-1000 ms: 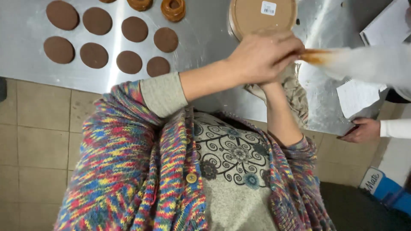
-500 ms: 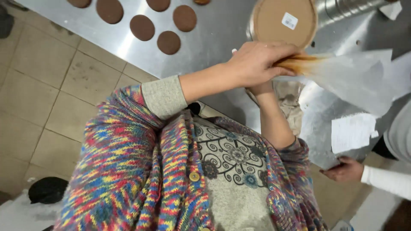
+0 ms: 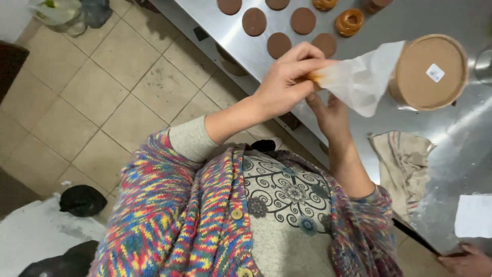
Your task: Piping a caramel filling onto chocolate cookie discs at a bakery workbench.
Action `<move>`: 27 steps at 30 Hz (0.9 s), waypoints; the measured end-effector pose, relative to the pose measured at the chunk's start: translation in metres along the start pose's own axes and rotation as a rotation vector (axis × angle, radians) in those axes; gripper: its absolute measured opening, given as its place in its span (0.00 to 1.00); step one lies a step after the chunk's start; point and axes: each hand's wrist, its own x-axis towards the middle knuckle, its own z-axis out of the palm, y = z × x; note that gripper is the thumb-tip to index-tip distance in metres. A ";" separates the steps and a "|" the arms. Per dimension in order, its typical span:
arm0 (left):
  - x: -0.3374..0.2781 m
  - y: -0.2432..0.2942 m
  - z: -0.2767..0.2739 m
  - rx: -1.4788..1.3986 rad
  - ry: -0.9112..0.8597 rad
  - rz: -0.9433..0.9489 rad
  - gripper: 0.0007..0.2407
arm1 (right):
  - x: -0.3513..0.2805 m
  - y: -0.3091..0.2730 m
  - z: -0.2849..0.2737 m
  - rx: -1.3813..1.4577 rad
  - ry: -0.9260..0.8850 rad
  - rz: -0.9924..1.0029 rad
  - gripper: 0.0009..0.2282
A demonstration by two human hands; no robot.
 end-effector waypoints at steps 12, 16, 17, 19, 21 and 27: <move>-0.118 -0.028 -0.173 0.165 0.190 -0.210 0.04 | 0.021 -0.020 0.149 0.113 0.122 -0.097 0.04; -0.135 -0.040 -0.199 -0.144 0.210 -0.261 0.07 | 0.018 -0.025 0.159 0.099 0.116 -0.051 0.03; -0.141 -0.047 -0.204 -0.146 0.210 -0.255 0.07 | 0.018 -0.028 0.159 0.095 0.117 -0.057 0.03; -0.159 -0.060 -0.211 -0.279 0.212 -0.371 0.06 | 0.010 -0.032 0.163 0.056 0.131 -0.013 0.02; -0.168 -0.061 -0.213 -0.189 0.199 -0.301 0.07 | 0.001 -0.031 0.164 0.016 0.120 -0.018 0.02; -0.175 -0.035 -0.218 -0.166 -0.140 -0.306 0.14 | -0.024 -0.025 0.152 -0.170 0.139 -0.063 0.03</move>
